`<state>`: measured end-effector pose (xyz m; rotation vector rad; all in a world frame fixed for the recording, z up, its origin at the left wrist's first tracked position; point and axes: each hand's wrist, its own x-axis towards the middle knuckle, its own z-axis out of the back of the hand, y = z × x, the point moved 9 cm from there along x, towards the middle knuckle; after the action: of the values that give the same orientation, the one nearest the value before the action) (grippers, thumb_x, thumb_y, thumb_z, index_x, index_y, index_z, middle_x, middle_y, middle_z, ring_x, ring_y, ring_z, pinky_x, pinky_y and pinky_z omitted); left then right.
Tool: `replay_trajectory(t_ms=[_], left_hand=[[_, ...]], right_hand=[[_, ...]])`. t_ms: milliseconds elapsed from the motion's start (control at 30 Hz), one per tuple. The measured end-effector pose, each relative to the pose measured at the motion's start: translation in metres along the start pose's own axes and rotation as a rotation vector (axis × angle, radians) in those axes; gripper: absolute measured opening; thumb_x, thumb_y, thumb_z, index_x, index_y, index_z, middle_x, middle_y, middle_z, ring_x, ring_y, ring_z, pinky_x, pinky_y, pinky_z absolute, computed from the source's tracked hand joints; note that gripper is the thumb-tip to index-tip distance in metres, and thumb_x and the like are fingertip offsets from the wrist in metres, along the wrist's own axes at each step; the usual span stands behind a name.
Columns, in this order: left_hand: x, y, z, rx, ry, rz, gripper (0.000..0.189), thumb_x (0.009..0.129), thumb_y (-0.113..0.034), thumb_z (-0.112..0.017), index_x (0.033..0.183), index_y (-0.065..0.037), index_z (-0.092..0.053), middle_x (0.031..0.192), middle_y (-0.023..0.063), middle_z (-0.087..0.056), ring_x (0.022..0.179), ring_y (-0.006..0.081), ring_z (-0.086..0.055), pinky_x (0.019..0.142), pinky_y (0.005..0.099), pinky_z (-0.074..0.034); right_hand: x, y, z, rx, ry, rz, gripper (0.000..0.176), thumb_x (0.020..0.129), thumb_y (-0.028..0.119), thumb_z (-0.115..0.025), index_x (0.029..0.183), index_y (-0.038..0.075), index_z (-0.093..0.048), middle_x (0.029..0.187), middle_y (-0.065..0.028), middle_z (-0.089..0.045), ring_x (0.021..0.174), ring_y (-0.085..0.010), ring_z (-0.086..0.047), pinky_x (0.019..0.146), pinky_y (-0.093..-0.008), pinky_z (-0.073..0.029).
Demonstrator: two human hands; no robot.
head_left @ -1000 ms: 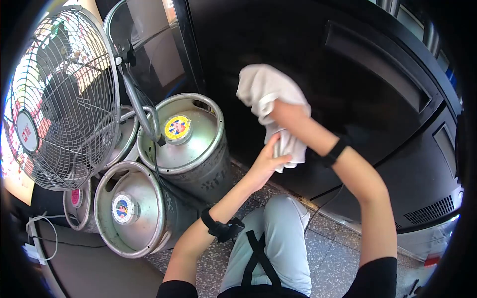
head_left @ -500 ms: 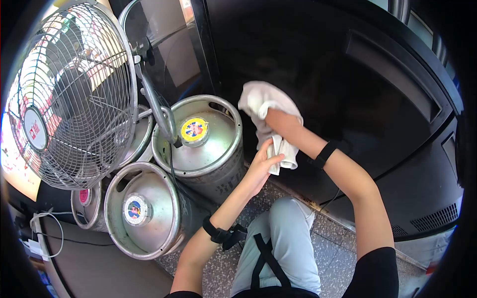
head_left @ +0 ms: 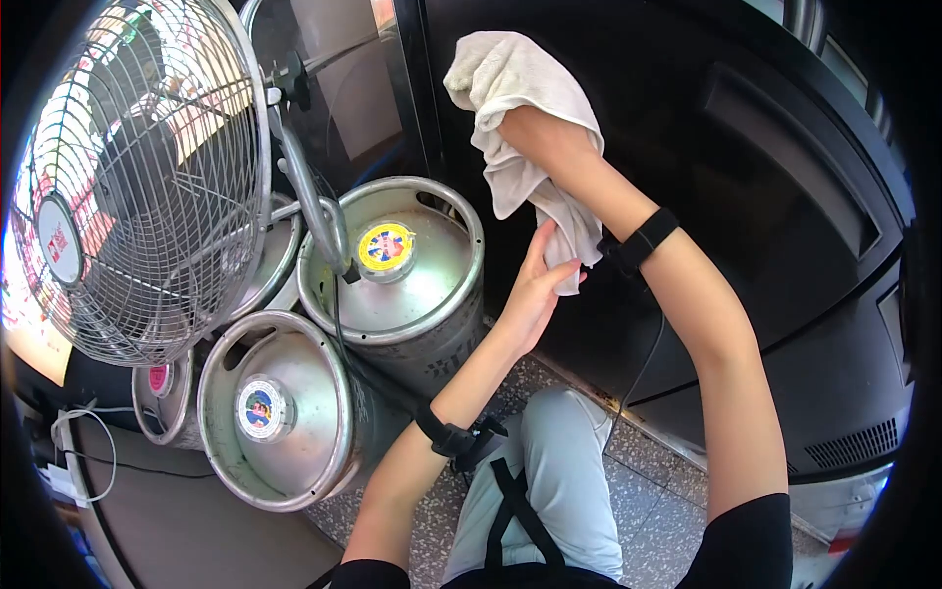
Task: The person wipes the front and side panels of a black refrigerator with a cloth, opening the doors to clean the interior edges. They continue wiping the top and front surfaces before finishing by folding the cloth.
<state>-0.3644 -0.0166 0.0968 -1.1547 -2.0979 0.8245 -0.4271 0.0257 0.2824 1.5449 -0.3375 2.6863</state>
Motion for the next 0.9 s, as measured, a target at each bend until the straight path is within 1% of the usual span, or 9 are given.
replay_trajectory(t_ms=[133, 300, 433, 500, 533, 567, 700, 833, 900], left_hand=[[-0.002, 0.011, 0.018, -0.019, -0.086, -0.014, 0.068, 0.083, -0.004, -0.054, 0.140, -0.012, -0.017, 0.134, 0.0085, -0.035, 0.119, 0.0210, -0.041, 0.097, 0.0419, -0.038], [-0.013, 0.048, 0.057, 0.071, -0.150, 0.068, 0.064, 0.082, -0.006, -0.055, 0.137, -0.009, -0.022, 0.132, 0.0101, -0.038, 0.118, 0.0221, -0.043, 0.095, 0.0404, -0.040], [-0.031, 0.107, 0.088, 0.120, -0.206, 0.264, 0.053, 0.083, -0.009, -0.055, 0.131, -0.004, -0.033, 0.125, 0.0103, -0.045, 0.113, 0.0193, -0.048, 0.090, 0.0359, -0.044], [-0.042, 0.135, 0.090, 0.094, -0.159, 0.391, 0.047, 0.083, -0.011, -0.056, 0.125, -0.003, -0.037, 0.119, 0.0095, -0.047, 0.110, 0.0189, -0.049, 0.089, 0.0359, -0.045], [-0.048, 0.149, 0.092, 0.047, -0.146, 0.444, 0.045, 0.083, -0.010, -0.056, 0.124, -0.004, -0.038, 0.118, 0.0093, -0.048, 0.110, 0.0189, -0.049, 0.089, 0.0358, -0.045], [-0.052, 0.157, 0.099, 0.086, -0.194, 0.427, 0.047, 0.082, -0.009, -0.055, 0.125, -0.004, -0.036, 0.119, 0.0094, -0.047, 0.111, 0.0194, -0.049, 0.089, 0.0356, -0.045], [-0.046, 0.135, 0.089, 0.106, -0.224, 0.380, 0.056, 0.081, -0.005, -0.054, 0.132, -0.005, -0.029, 0.123, 0.0103, -0.043, 0.112, 0.0213, -0.048, 0.092, 0.0368, -0.045], [-0.025, 0.086, 0.077, 0.110, -0.257, 0.084, 0.067, 0.080, -0.003, -0.056, 0.137, -0.010, -0.022, 0.131, 0.0085, -0.035, 0.116, 0.0210, -0.043, 0.091, 0.0397, -0.044], [-0.016, 0.068, 0.073, 0.075, -0.235, 0.020, 0.066, 0.081, -0.004, -0.056, 0.138, -0.010, -0.022, 0.131, 0.0089, -0.035, 0.118, 0.0203, -0.041, 0.093, 0.0392, -0.042]], right_hand=[[-0.024, 0.005, -0.049, 0.086, 0.153, -0.028, 0.024, 0.080, 0.020, -0.051, 0.099, 0.008, -0.060, 0.092, -0.0132, -0.063, 0.081, -0.0249, -0.063, 0.069, -0.0320, -0.050], [-0.122, 0.017, -0.143, 0.230, 0.496, -0.090, 0.018, 0.078, 0.016, -0.053, 0.090, 0.008, -0.063, 0.085, -0.0127, -0.064, 0.078, -0.0248, -0.064, 0.065, -0.0316, -0.051], [-0.221, 0.030, -0.184, 0.356, 0.712, -0.147, 0.016, 0.076, 0.014, -0.053, 0.084, 0.007, -0.065, 0.081, -0.0124, -0.064, 0.076, -0.0245, -0.064, 0.063, -0.0314, -0.051], [-0.247, 0.035, -0.187, 0.385, 0.748, -0.153, 0.015, 0.076, 0.013, -0.053, 0.085, 0.007, -0.064, 0.080, -0.0123, -0.064, 0.076, -0.0243, -0.064, 0.063, -0.0316, -0.051], [-0.253, 0.037, -0.184, 0.385, 0.746, -0.155, 0.015, 0.076, 0.013, -0.053, 0.085, 0.007, -0.064, 0.080, -0.0122, -0.064, 0.076, -0.0242, -0.064, 0.064, -0.0317, -0.051], [-0.254, 0.038, -0.181, 0.385, 0.730, -0.153, 0.015, 0.076, 0.013, -0.053, 0.085, 0.007, -0.063, 0.080, -0.0122, -0.064, 0.076, -0.0241, -0.064, 0.064, -0.0318, -0.051], [-0.204, 0.027, -0.149, 0.310, 0.548, -0.132, 0.014, 0.076, 0.012, -0.053, 0.085, 0.006, -0.062, 0.078, -0.0120, -0.063, 0.075, -0.0236, -0.064, 0.064, -0.0321, -0.051], [-0.111, 0.009, -0.099, 0.169, 0.364, -0.049, 0.013, 0.076, 0.011, -0.053, 0.085, 0.006, -0.060, 0.077, -0.0118, -0.063, 0.075, -0.0232, -0.063, 0.065, -0.0324, -0.051], [-0.092, 0.010, -0.084, 0.107, 0.334, 0.000, 0.013, 0.076, 0.011, -0.053, 0.085, 0.005, -0.060, 0.077, -0.0117, -0.062, 0.075, -0.0229, -0.063, 0.065, -0.0326, -0.051]])
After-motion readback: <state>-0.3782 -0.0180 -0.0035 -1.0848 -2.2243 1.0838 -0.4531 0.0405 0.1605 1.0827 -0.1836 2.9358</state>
